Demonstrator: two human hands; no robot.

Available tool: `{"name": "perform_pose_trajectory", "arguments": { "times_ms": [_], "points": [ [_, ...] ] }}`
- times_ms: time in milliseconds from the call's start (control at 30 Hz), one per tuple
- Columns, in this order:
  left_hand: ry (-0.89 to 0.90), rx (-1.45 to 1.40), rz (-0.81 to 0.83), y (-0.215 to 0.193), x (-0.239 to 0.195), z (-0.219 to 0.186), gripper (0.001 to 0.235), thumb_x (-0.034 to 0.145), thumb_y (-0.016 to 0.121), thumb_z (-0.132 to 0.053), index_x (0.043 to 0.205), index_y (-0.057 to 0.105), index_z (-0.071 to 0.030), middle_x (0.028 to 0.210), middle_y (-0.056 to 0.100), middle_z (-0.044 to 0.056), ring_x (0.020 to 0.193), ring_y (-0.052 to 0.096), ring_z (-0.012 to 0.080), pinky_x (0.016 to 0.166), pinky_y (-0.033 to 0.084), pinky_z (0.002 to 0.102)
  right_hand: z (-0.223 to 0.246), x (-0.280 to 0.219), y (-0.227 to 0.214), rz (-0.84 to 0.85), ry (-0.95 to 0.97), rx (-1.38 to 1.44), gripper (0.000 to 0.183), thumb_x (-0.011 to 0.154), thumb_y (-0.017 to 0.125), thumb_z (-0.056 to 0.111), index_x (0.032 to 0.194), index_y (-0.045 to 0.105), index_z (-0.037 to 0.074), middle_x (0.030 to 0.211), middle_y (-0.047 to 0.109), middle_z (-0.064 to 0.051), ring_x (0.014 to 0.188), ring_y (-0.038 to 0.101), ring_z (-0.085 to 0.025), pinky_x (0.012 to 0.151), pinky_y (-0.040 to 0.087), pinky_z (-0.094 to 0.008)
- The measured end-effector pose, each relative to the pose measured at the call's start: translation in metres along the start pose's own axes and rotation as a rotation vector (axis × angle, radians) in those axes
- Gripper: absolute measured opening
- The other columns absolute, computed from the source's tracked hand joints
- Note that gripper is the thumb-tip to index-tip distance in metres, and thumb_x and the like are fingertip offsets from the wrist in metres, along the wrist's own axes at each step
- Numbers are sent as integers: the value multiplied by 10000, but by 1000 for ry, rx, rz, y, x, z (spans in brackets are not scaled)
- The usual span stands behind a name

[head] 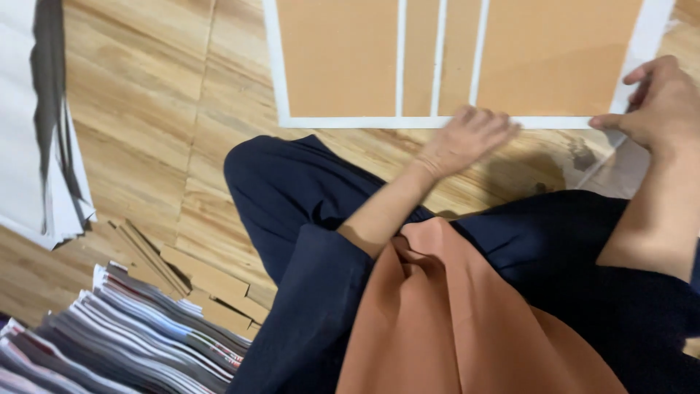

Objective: The person sits on the floor and assembles a paper craft by placing brown paper strips onto a white sheet. They then flip the sheet over and wipe the black back surface with a small black cloth.

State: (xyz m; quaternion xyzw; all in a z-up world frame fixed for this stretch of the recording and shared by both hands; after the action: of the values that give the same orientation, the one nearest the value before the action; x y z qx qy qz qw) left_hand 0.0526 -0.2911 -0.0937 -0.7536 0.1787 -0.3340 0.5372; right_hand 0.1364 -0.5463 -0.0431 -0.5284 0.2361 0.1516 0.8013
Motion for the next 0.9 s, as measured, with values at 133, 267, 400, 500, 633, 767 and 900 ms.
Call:
{"name": "perform_pose_trajectory", "arguments": {
  "times_ms": [133,267,400,500,633,767,900],
  "points": [
    [-112,-2,16,1,5,-25,518,807,556,-119,1287,363,-129,1177,524,12,979,517,181,831,439,324,-29,11,19,-76,-153,96,682,644,899,104,1109,416,-15,795,447,-127,624,458,-221,510,386,-370],
    [-143,48,20,-3,7,-27,581,825,603,-296,1299,342,-85,1205,510,9,1040,520,183,848,446,335,-37,12,22,-85,-199,101,690,664,901,102,1128,407,-29,802,440,-141,620,457,-224,515,384,-360],
    [-155,-146,133,19,-3,-27,774,821,640,-433,1377,208,-113,1332,462,34,1145,496,233,929,408,387,-35,15,18,-94,-128,62,740,537,912,189,1091,456,11,753,498,-120,560,452,-207,460,376,-366],
    [-97,-75,196,3,3,-26,674,819,519,-392,1372,239,-127,1352,444,14,1148,487,232,942,390,389,-11,-1,0,-75,-138,-126,632,589,844,266,1067,490,53,841,523,-144,683,498,-329,560,363,-448],
    [-78,62,76,-18,7,-23,610,849,540,-398,1334,335,-91,1242,493,33,1040,490,215,862,402,347,15,-9,-7,-55,-35,-76,606,579,852,237,1040,476,121,813,522,-77,701,512,-268,594,360,-418],
    [-94,104,134,-19,7,-24,608,862,489,-402,1353,304,-93,1254,472,14,1045,476,190,850,381,336,32,-14,-12,-8,37,-58,588,613,849,208,1025,440,119,807,497,-70,667,501,-260,577,354,-422],
    [-96,97,123,-17,7,-24,600,861,479,-392,1351,308,-92,1256,467,21,1043,466,203,852,383,340,34,-14,-13,-13,27,-53,590,612,847,209,1038,449,115,808,493,-80,678,500,-269,560,352,-428]
  ]
}}
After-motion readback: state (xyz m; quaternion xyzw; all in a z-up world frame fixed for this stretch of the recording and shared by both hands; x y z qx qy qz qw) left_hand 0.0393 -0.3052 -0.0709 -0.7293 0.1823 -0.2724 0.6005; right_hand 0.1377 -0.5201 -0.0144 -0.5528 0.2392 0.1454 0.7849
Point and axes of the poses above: each hand's wrist, its own x-axis towards the middle knuckle, its own y-axis out of the palm, z = x × y, the point moved 1 cm from there along x, towards the middle knuckle
